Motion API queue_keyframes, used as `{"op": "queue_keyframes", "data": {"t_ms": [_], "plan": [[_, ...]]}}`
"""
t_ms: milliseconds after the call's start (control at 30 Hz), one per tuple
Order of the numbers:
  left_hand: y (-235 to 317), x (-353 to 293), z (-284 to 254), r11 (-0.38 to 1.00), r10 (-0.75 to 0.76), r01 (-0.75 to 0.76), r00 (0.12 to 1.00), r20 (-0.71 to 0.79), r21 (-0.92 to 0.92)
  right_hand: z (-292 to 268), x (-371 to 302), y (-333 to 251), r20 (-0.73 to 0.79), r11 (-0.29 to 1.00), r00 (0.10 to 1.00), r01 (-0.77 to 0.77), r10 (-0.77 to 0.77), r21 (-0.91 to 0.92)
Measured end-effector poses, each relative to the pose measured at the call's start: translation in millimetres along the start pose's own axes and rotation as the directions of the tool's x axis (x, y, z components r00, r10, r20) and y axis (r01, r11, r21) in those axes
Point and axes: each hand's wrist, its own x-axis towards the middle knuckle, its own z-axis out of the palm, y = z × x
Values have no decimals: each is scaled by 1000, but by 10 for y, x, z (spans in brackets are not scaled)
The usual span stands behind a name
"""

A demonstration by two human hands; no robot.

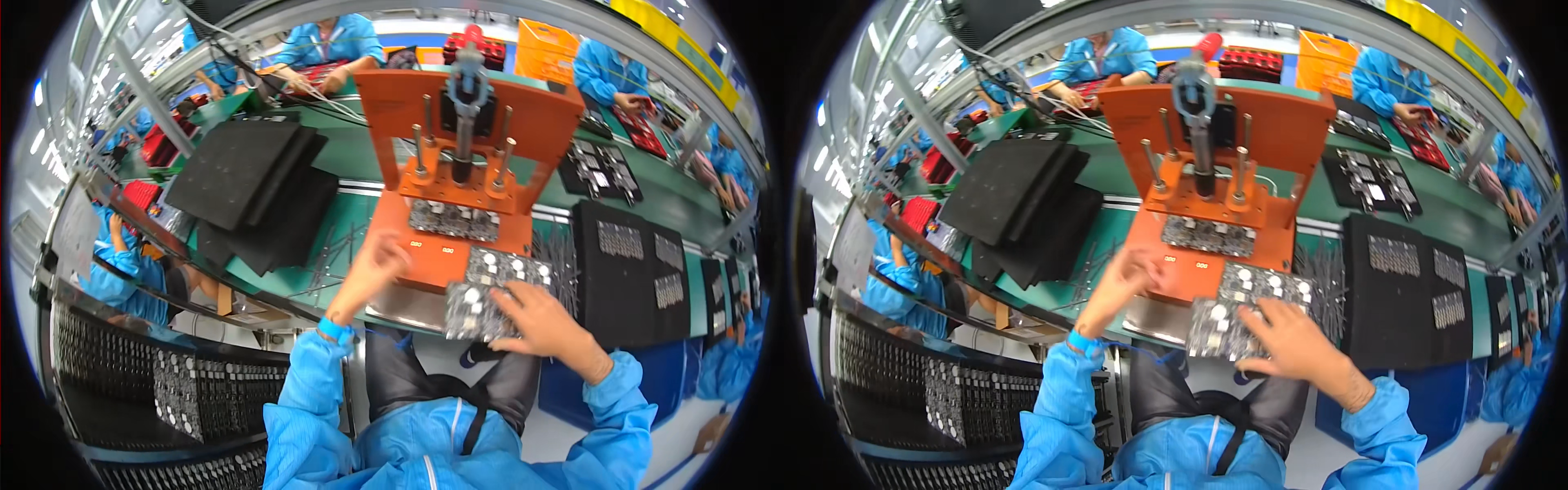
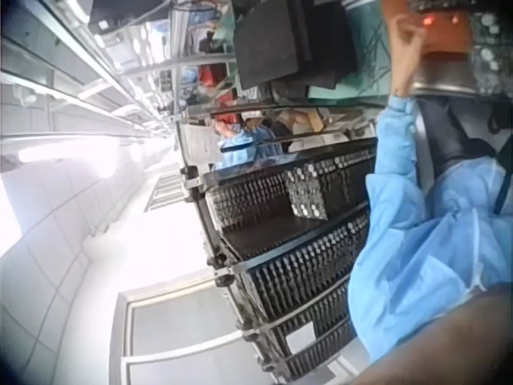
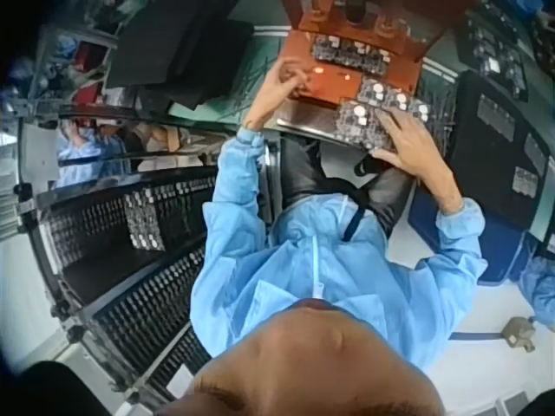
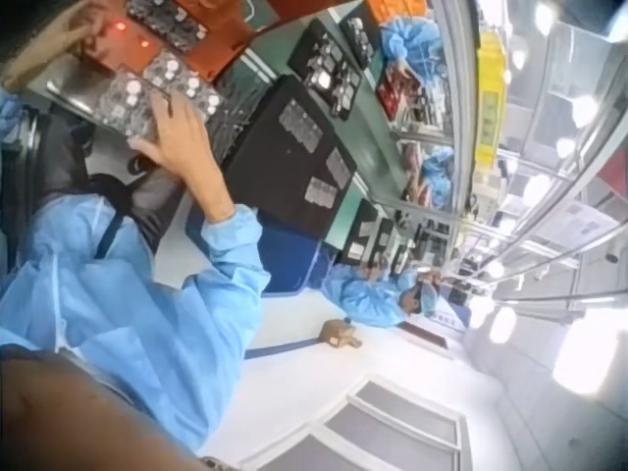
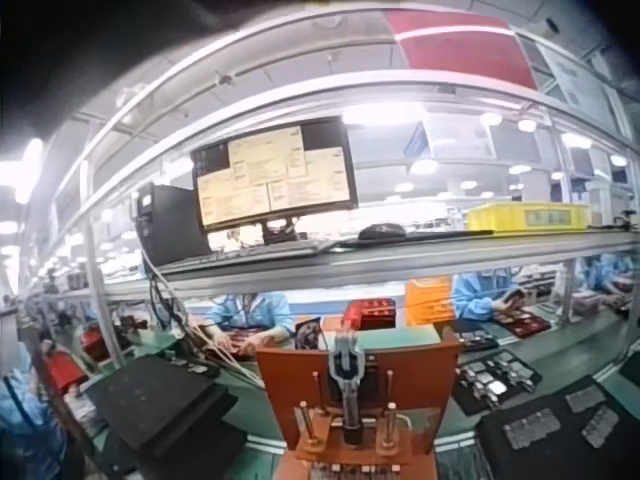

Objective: The person loads circuit boards into a press fixture, pulls down the press lever by hand, and removes the boards. The person then separates the circuit boards by hand, placing them onto foam pads and into a storage rack.

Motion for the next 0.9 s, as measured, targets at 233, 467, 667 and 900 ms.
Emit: {"op": "queue_keyframes", "data": {"t_ms": [233,467,667,900], "plan": [[39,643,95,918,-383,386,922,52,-90,-70,-662,119,314,-442,847,-105,430,891],[-176,616,374,916,-219,146,962,-160,-374,-16,-665,-2,373,-604,592,252,714,756],[-87,-331,265,897,-266,174,947,-182,-405,84,-601,350,-242,618,789,-209,564,758],[-535,-1581,473,885,-315,50,797,-515,-463,359,575,339,27,973,998,54,-49,-226]]}}
